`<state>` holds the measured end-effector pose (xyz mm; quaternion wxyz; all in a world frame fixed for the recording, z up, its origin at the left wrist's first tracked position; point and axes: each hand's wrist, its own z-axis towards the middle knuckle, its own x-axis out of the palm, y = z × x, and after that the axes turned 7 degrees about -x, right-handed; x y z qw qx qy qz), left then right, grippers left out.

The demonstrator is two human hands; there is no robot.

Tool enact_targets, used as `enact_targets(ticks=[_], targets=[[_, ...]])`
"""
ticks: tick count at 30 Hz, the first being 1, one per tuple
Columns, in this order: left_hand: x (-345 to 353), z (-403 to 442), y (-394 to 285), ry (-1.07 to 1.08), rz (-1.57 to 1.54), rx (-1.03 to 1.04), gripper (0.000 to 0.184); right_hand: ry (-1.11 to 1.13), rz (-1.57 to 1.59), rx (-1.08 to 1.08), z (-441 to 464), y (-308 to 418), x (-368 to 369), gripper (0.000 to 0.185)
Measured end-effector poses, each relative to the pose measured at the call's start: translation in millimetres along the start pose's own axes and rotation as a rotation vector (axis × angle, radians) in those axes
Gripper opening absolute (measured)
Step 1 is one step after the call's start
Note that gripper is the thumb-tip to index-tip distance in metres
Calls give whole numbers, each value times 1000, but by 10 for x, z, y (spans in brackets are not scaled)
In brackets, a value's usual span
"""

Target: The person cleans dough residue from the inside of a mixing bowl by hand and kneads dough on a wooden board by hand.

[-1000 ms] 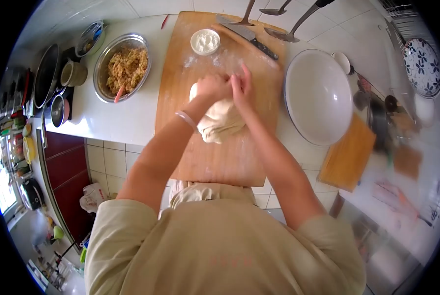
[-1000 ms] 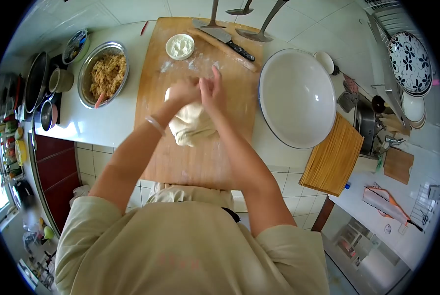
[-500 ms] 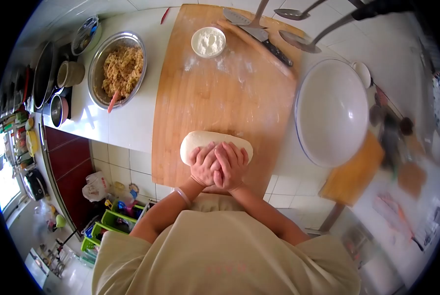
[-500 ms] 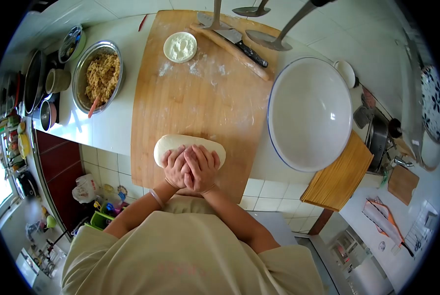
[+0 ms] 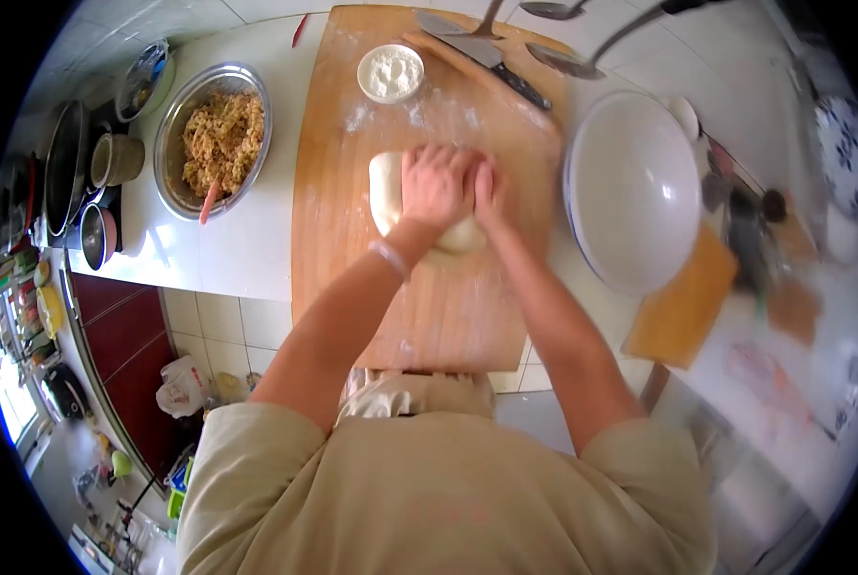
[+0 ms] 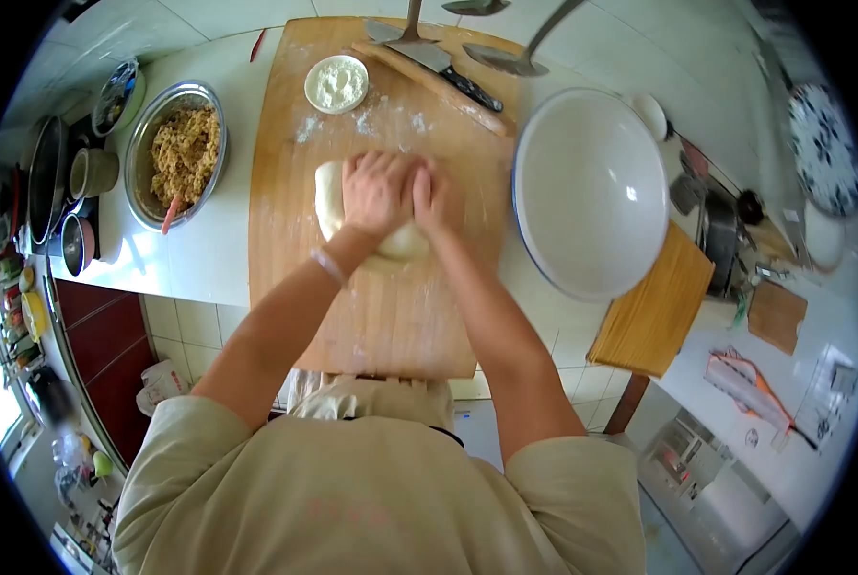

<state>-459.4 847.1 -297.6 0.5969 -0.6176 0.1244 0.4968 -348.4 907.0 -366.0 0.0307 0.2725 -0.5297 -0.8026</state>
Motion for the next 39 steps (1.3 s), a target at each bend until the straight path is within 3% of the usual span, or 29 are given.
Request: enact_targets(ticks=[3, 5, 8, 9, 10, 12, 16, 19, 24, 28, 34, 37, 39], targets=[[10, 40, 82, -83, 192, 19, 28, 85, -148, 98, 82, 338, -147, 34], [-311, 112, 2, 405, 274, -335, 35, 95, -165, 49, -55, 540, -172, 31], [-693, -152, 12, 384, 254, -258, 40, 18, -56, 45, -478, 1027, -149, 28], [-548, -448, 150, 450, 385, -226, 40, -47, -35, 124, -589, 1163, -99, 17], [-608, -707, 152, 362, 367, -209, 38, -32, -20, 119, -741, 1208, -63, 17], [-708, -1215, 141, 162, 337, -148, 36, -3, -478, -230, -1065, 1239, -19, 23], [-800, -2290, 241, -71, 184, -108, 43, 268, -435, -272, -1806, 1517, -130, 48], [-610, -2745, 447, -148, 160, -19, 48, 298, -461, -352, -2203, 1395, -160, 48], [-521, -2213, 448, -131, 194, -77, 52, 143, -394, -365, -1716, 1119, 52, 46], [-569, -1461, 393, -120, 197, -129, 51, 174, -370, -343, -1048, 922, 126, 48], [-479, -542, 547, -98, 130, -148, 35, 104, -317, -329, -306, 486, 333, 40], [-406, -206, 637, 22, 136, -271, 30, 60, -413, -234, 63, 511, 419, 26], [-378, -111, 618, 78, 222, -339, 36, 204, -307, 78, 197, 580, 409, 18]])
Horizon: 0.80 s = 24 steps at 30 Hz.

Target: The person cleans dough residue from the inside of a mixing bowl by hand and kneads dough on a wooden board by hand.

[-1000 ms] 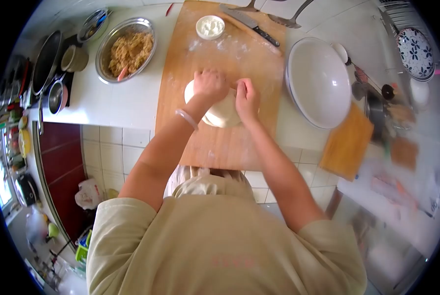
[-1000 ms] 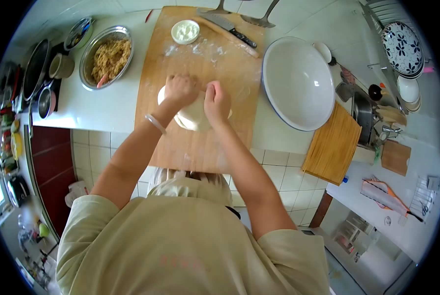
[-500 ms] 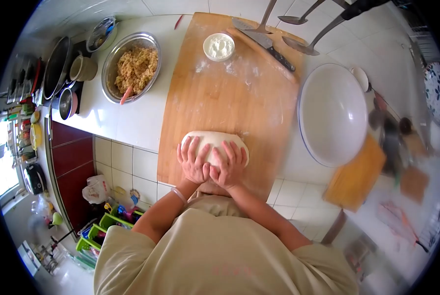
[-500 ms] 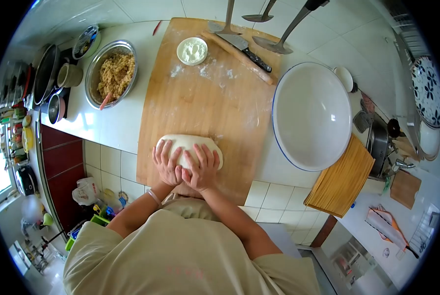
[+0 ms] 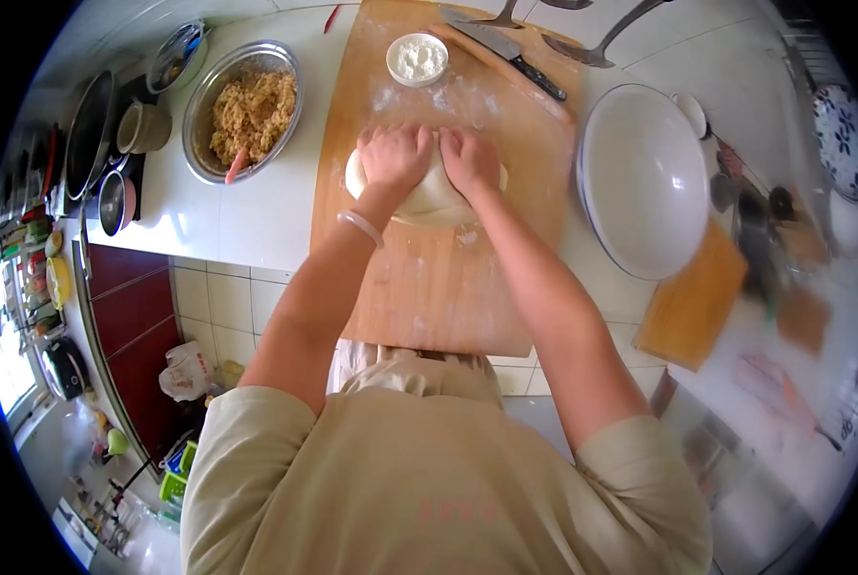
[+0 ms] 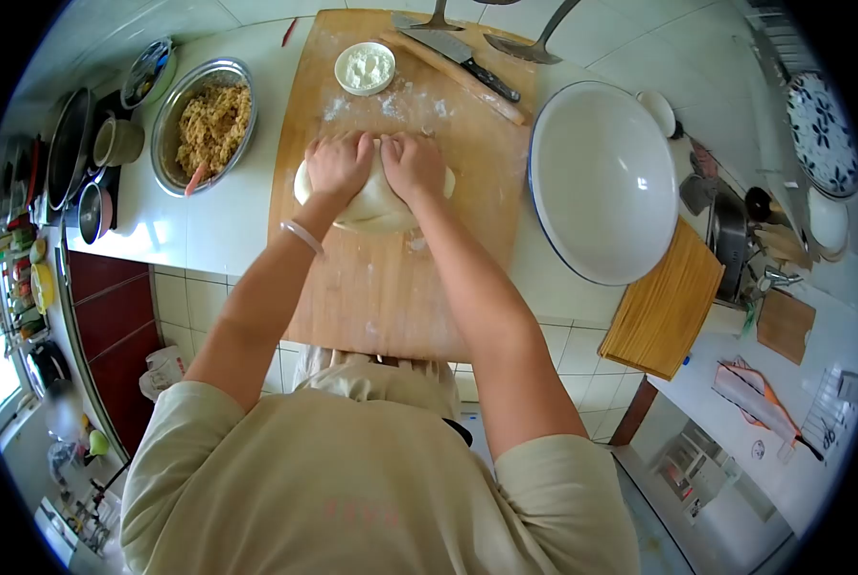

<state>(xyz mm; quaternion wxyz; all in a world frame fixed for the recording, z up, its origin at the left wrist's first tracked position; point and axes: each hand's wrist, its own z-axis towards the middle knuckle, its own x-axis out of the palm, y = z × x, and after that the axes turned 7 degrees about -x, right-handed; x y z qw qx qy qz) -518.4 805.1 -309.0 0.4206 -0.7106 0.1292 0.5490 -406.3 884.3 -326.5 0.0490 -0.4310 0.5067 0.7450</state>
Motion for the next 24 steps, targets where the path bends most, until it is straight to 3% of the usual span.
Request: enact_targets(ticks=[2, 4, 5, 7, 10, 14, 24], targets=[[-252, -74, -66, 14, 65, -40, 39, 36, 80, -62, -218, 219, -222, 18], [-705, -147, -134, 384, 120, -129, 41, 129, 157, -102, -584, 490, -379, 15], [-736, -312, -96, 383, 123, -135, 41, 29, 99, -174, -772, 580, -339, 11], [-692, -819, 18, 432, 290, 133, 40, -62, -47, -241, -1213, 627, -195, 22], [-515, -1707, 425, 35, 34, 188, 41, 2, -91, -354, -1789, 694, -215, 47], [-193, -2496, 815, -175, -66, 308, 49, 98, -131, -453, -2456, 561, -225, 48], [-234, -1083, 297, -169, -69, 257, 42, 3, -10, -309, -1167, 255, -18, 43]])
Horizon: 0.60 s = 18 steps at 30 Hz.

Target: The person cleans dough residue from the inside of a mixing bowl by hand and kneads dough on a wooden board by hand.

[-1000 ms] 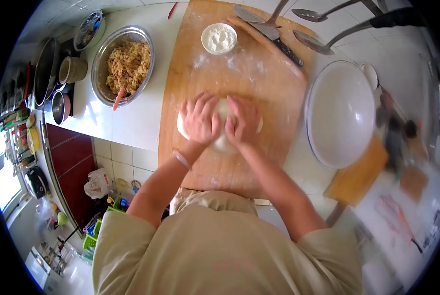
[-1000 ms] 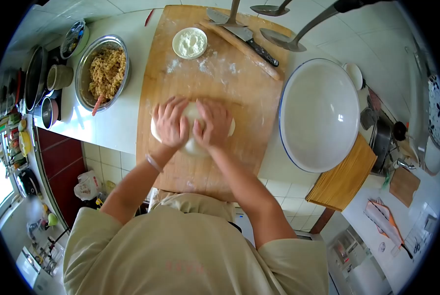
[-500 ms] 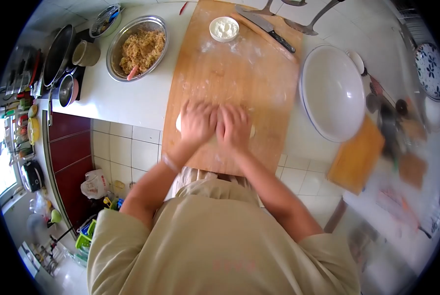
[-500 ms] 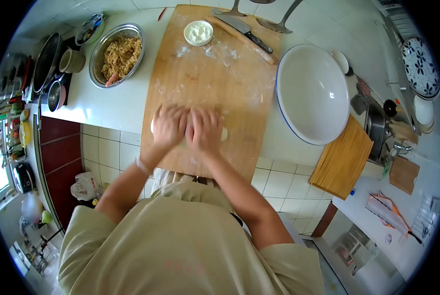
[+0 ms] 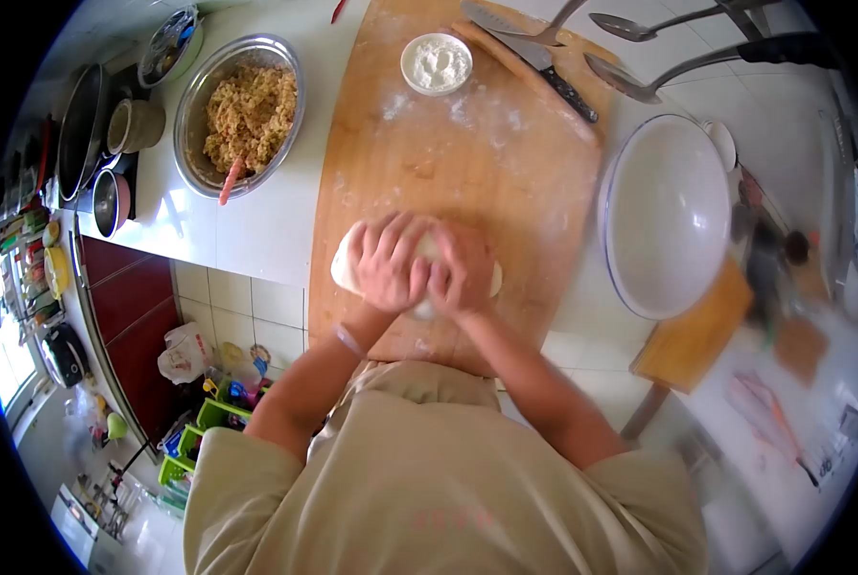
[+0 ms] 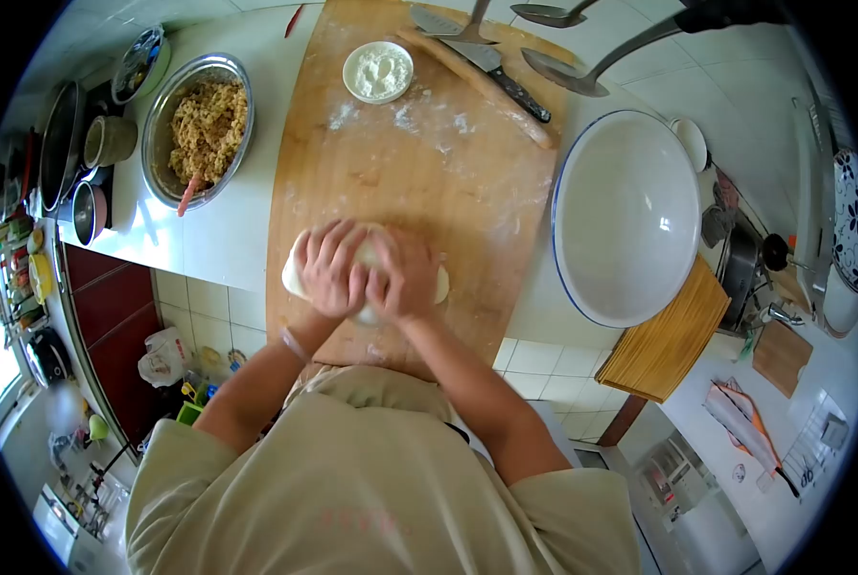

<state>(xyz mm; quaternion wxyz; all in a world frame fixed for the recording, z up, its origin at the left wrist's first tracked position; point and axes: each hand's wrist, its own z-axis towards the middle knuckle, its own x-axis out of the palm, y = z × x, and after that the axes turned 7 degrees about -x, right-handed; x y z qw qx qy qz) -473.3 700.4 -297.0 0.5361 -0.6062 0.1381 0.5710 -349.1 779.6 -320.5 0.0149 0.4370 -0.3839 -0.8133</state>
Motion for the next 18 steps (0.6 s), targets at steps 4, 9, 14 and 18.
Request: enact_targets(ticks=[4, 9, 14, 18], targets=[[166, 834, 17, 155, -73, -144, 33, -32, -98, 20, 630, -476, 130, 36], [400, 1114, 265, 201, -504, -392, 36, -352, 126, 228, 752, -885, -130, 38], [342, 1272, 1139, 140, -6, -75, 72, -184, -394, 291, 103, -1459, -619, 63], [588, 1559, 1073, 223, 339, 23, 86, -63, -672, 442, 306, -1453, -382, 69]])
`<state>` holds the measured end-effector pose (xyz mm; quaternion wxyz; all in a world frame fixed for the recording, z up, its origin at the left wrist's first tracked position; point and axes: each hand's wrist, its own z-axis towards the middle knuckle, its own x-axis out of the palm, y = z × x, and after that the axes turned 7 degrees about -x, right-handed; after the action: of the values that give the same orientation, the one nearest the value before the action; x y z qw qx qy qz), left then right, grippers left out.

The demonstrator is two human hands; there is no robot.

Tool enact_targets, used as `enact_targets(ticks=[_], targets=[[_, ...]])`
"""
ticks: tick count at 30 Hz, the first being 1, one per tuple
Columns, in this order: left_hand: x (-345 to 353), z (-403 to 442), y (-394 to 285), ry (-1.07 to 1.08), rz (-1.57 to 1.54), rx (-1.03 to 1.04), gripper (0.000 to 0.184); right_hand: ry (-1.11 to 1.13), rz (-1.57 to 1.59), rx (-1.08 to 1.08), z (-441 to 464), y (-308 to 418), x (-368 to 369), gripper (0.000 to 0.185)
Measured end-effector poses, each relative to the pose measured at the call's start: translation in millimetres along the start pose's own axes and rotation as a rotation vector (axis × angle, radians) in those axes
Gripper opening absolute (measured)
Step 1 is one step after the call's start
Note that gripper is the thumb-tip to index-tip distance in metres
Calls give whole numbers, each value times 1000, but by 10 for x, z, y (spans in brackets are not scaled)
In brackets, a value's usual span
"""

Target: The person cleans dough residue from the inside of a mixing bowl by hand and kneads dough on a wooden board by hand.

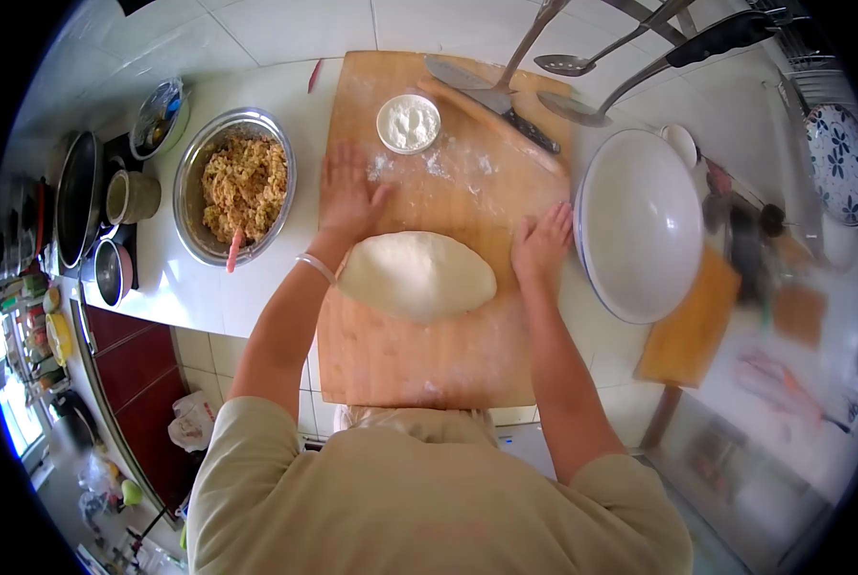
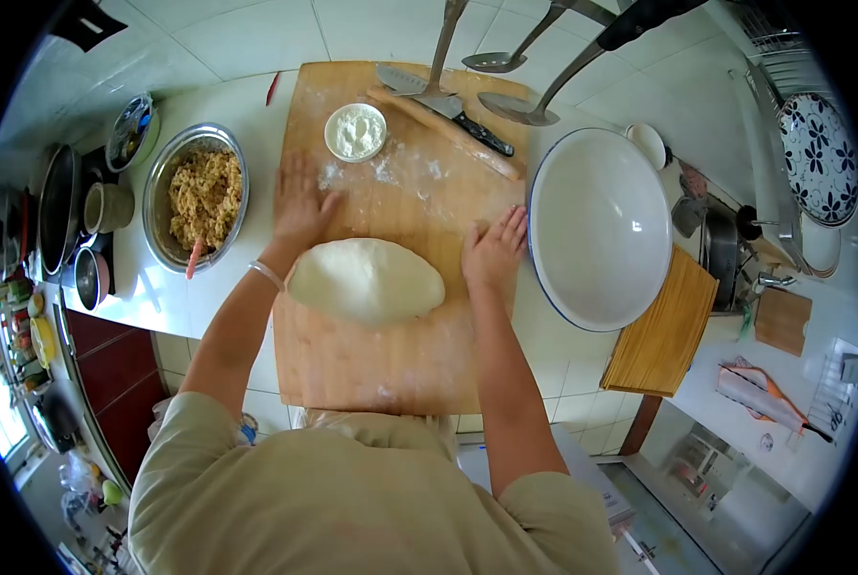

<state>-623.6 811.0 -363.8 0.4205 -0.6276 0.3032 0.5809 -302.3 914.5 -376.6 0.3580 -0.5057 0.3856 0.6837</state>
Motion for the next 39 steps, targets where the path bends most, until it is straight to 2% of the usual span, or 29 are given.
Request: enact_targets(ticks=[1, 2, 3, 4, 5, 7, 8, 9, 10, 11, 12, 13, 14, 15, 16, 18, 20, 21, 23, 25, 28, 30, 31, 32, 33, 34, 35, 37, 39], targets=[[1, 8, -72, 7, -1, 7, 86, 39, -112, 23, 25, 129, -22, 66], [10, -9, -128, 31, -83, 158, 86, 46, -116, 26, 43, 240, -42, 66], [1, -25, -153, 49, -164, 305, 87, 183, 101, -331, 88, 349, -59, 61], [26, -23, -72, 70, -347, 412, 70, 312, 323, -692, 192, 436, -57, 56], [-49, 27, -28, 68, -340, 411, 70, 307, 328, -694, 362, 490, -24, 56], [-196, 94, 49, 578, -1051, 229, 49, 169, 651, -558, 717, 562, 71, 43], [-214, 174, 69, 457, -847, 207, 38, 176, 653, -556, 800, 661, 137, 43], [-147, 152, 69, 459, -847, 206, 38, 83, 455, -532, 875, 837, 216, 40], [-34, 124, 46, 226, -698, 380, 38, -11, 254, -508, 912, 957, 248, 37], [-98, 112, -40, -6, -540, 544, 39, -10, 253, -509, 836, 1013, 177, 37], [-191, -101, -105, 461, -884, 256, 38, 213, 498, -560, 697, 1051, 79, 36], [-285, -200, -59, 459, -885, 249, 38, 445, 743, -606, 609, 1102, -50, 37], [-351, -289, 38, 570, -1008, 97, 39, 789, 856, -584, 650, 1057, -233, 36], [-447, -379, 98, 677, -1125, -56, 41, 867, 829, -356, 603, 1090, -555, 36], [-711, -531, 67, 564, -1168, -155, 39, 933, 791, -121, 428, 1112, -848, 35], [-820, -944, 88, 167, -872, 137, 38, 449, 746, -446, -126, 1052, -906, 42], [-856, -1414, -15, 4, -591, 325, 43, 336, 604, -731, -485, 1154, -1261, 60], [-857, -1598, -111, 78, -544, 326, 48, 400, 612, -749, -740, 1190, -1214, 77], [-601, -1679, -219, -20, -414, 353, 46, 427, 414, -813, -872, 1145, -1045, 88], [-357, -1398, -244, -135, -383, 374, 44, 160, 464, -785, -714, 1118, -697, 91], [-458, -660, -346, -153, -450, 343, 36, 84, 568, -689, -106, 1170, -565, 98], [-496, -309, -380, -71, -453, 287, 33, 32, 592, -669, 226, 1190, -399, 99], [-491, -125, -418, -84, -457, 291, 33, 196, 694, -527, 382, 1187, -363, 97], [-477, 33, -467, 6, -482, 174, 31, 359, 789, -373, 503, 1173, -359, 96], [-474, 123, -492, 96, -504, 55, 30, 352, 779, -377, 638, 1162, -367, 96], [-460, 164, -475, 82, -508, 60, 30, 448, 805, -318, 785, 1166, -376, 92], [-424, 191, -449, 4, -615, -17, 29, 543, 830, -259, 882, 1170, -400, 88], [-294, 62, -358, -74, -722, -92, 28, 536, 805, -242, 860, 1131, -408, 82], [-201, -159, -180, -473, -973, -442, 27, 526, 783, -225, 740, 1071, -425, 76]])
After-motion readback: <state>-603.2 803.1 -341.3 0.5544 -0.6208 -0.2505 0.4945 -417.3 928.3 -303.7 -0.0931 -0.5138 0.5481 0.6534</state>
